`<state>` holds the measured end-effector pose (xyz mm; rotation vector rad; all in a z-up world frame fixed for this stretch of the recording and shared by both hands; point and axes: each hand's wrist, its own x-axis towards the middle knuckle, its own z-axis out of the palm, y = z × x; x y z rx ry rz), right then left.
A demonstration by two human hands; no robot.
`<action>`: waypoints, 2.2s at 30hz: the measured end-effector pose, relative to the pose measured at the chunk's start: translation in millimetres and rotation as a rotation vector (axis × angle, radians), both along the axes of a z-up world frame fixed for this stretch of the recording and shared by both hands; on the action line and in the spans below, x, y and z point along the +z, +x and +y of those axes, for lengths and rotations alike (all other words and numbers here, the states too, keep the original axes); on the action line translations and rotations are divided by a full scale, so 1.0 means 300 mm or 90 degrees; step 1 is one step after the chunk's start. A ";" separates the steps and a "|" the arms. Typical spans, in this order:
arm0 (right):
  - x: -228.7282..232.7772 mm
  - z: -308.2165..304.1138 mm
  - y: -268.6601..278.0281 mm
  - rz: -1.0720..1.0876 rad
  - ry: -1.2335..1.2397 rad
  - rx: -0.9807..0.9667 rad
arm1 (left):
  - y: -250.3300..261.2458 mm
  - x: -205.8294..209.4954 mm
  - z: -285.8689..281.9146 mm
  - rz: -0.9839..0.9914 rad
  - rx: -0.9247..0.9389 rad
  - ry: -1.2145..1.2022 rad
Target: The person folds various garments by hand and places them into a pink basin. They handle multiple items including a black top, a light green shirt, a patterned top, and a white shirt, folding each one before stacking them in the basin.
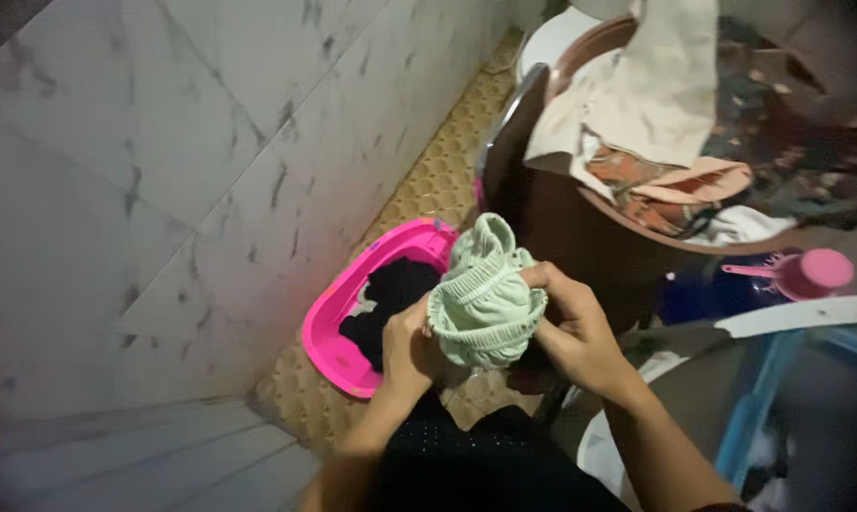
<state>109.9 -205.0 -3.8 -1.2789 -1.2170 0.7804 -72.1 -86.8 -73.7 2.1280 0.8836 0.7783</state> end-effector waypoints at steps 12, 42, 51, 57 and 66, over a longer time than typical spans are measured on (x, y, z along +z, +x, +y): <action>-0.045 0.212 -0.179 0.014 0.083 0.009 | -0.271 0.039 0.247 -0.231 -0.098 -0.134; -0.126 -0.147 -0.094 -0.336 -0.132 -0.535 | 0.217 0.029 -0.026 -0.049 -0.393 0.077; -0.044 -0.291 0.223 -0.404 -0.120 -0.540 | 0.501 0.108 -0.130 -0.110 -0.432 0.071; -0.002 -0.215 0.461 -0.466 -0.141 -0.482 | 0.669 0.155 0.036 -0.109 -0.469 0.086; 0.003 -0.082 0.736 -0.554 -0.291 -0.524 | 1.014 0.225 0.295 -0.055 -0.687 0.060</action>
